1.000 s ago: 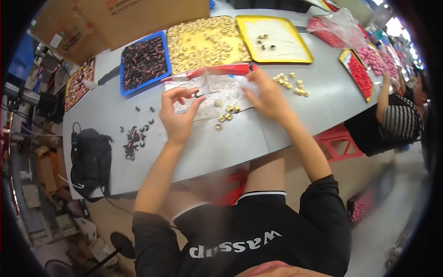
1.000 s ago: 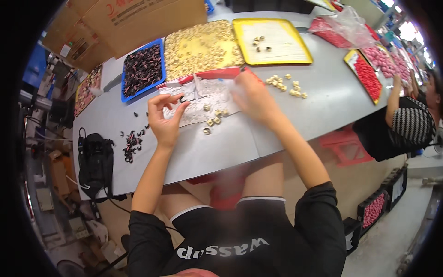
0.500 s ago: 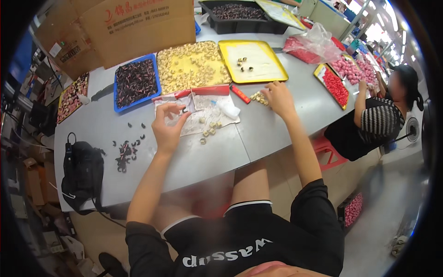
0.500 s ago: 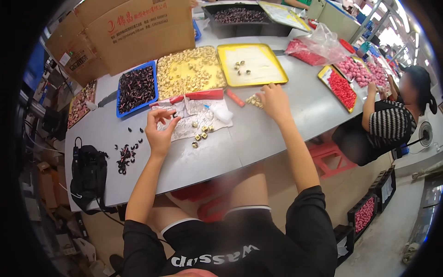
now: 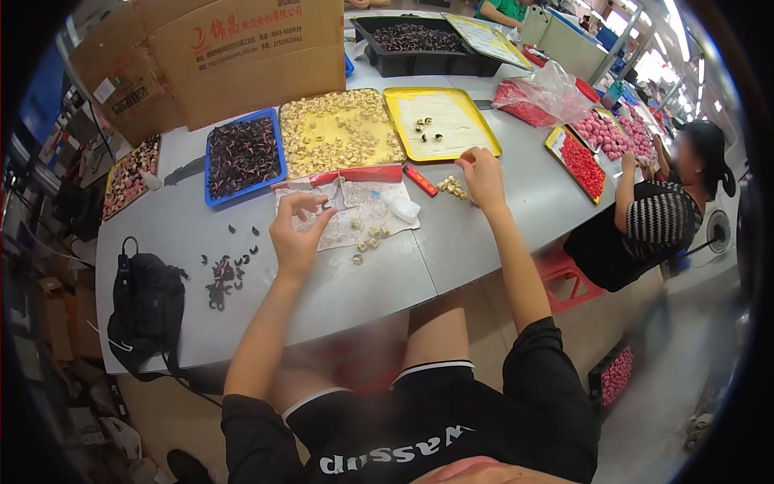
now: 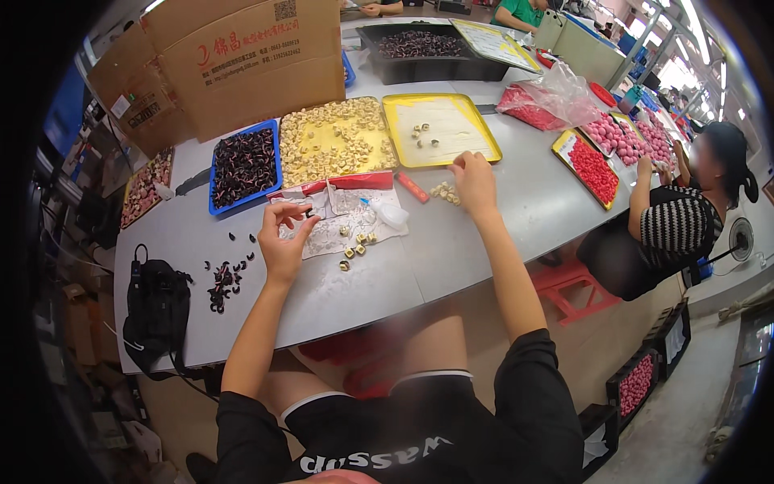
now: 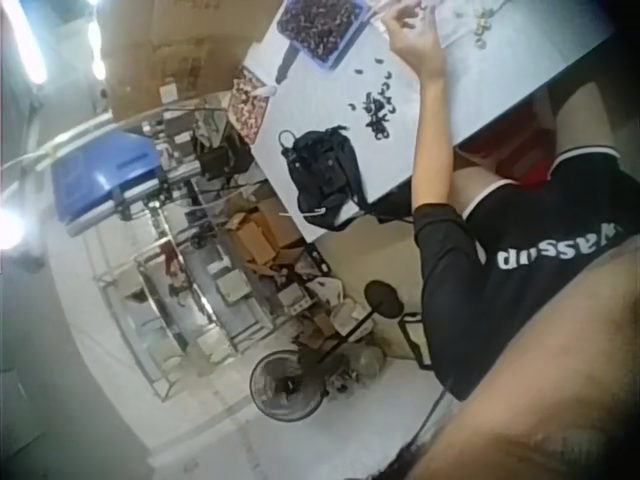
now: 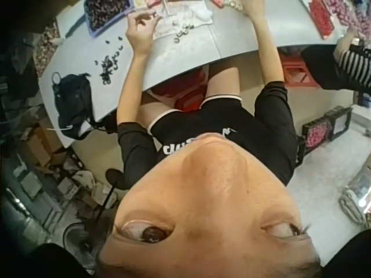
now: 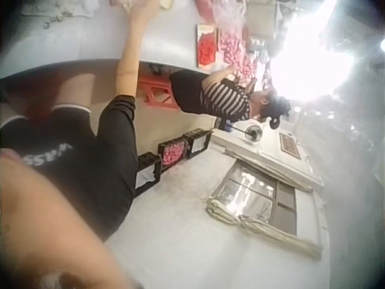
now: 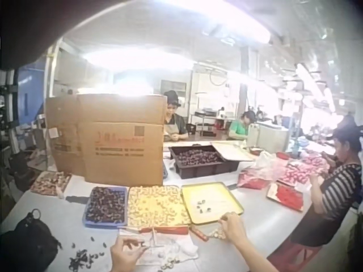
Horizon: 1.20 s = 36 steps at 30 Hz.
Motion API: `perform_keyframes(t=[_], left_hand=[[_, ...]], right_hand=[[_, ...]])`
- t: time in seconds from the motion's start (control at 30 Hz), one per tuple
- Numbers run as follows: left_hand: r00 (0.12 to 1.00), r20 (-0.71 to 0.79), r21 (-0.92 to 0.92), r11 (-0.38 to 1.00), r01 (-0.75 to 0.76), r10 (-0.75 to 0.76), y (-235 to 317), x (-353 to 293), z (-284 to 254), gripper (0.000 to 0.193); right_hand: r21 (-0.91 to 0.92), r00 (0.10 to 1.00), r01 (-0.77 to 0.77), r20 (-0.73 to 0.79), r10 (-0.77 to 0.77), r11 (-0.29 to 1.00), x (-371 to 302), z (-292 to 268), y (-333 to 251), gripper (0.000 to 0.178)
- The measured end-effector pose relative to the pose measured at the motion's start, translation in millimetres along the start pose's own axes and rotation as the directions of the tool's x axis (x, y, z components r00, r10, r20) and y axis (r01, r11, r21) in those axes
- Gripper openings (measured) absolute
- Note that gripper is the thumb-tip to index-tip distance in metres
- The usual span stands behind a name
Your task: The person applies glue onto small black pieces using a glue bottle, then attaches the black pieces onto small figurine pieces by hand.
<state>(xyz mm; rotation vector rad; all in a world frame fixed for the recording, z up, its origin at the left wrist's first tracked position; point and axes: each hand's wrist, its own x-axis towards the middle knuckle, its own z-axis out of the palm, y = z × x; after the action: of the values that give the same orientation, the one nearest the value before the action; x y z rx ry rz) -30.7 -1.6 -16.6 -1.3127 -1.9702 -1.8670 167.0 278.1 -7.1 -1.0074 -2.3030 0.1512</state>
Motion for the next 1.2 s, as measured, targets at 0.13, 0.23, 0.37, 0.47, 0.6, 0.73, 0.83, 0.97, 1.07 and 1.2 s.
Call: perform_keyframes(t=[0.13, 0.23, 0.37, 0.47, 0.6, 0.73, 0.83, 0.97, 1.07, 1.2], left_hand=[[1.000, -0.007, 0.006, 1.000, -0.014, 0.015, 1.0, 0.0, -1.1, 0.030], [1.000, -0.023, 0.011, 1.000, -0.016, 0.016, 0.0, -0.6, -0.8, 0.030], [0.999, -0.048, 0.001, 1.000, 0.007, -0.007, 0.4, 0.2, -1.2, 0.029], [0.996, -0.092, 0.024, 1.000, -0.001, 0.003, -1.9, 0.9, -4.1, 0.029], [0.995, -0.095, 0.034, 0.999, -0.024, 0.027, -3.6, 2.2, -7.4, 0.033], [0.997, -0.069, 0.033, 0.999, -0.041, 0.043, -6.7, 3.8, -1.0, 0.037], [0.998, -0.053, 0.059, 0.998, -0.035, 0.038, -5.4, 3.2, -5.0, 0.037], [0.994, -0.107, -0.007, 0.999, -0.031, 0.030, -3.5, -1.0, -1.3, 0.030], [0.993, -0.109, -0.013, 0.999, -0.053, 0.051, 1.5, -3.9, -1.2, 0.029], [0.990, -0.117, -0.038, 0.995, -0.088, 0.083, 1.2, -6.1, 0.0, 0.030]], right_hand=[[0.653, 0.975, -0.214, 0.189, 0.117, 0.726, 12.3, -1.9, -39.9, 0.014], [0.846, 0.953, -0.242, 0.299, -0.048, 0.475, 13.6, -1.1, -82.0, 0.014], [0.920, 0.914, -0.291, 0.348, -0.207, 0.262, 3.8, 12.3, -125.1, 0.017], [0.931, 0.883, -0.349, 0.366, -0.294, 0.110, -6.2, 26.8, -146.5, 0.017], [0.905, 0.869, -0.317, 0.397, -0.296, 0.284, -17.2, 38.2, -154.6, 0.017], [0.909, 0.869, -0.349, 0.404, -0.285, 0.227, -27.0, 36.8, -150.9, 0.018], [0.892, 0.834, -0.431, 0.452, -0.315, 0.136, -32.3, 42.7, -153.3, 0.018], [0.856, 0.795, -0.508, 0.508, -0.331, 0.095, -36.6, 38.6, -158.5, 0.018], [0.841, 0.773, -0.532, 0.529, -0.351, 0.097, -39.2, 36.6, -159.7, 0.018], [0.801, 0.722, -0.594, 0.571, -0.391, 0.075, -41.0, 31.1, -161.2, 0.015]])
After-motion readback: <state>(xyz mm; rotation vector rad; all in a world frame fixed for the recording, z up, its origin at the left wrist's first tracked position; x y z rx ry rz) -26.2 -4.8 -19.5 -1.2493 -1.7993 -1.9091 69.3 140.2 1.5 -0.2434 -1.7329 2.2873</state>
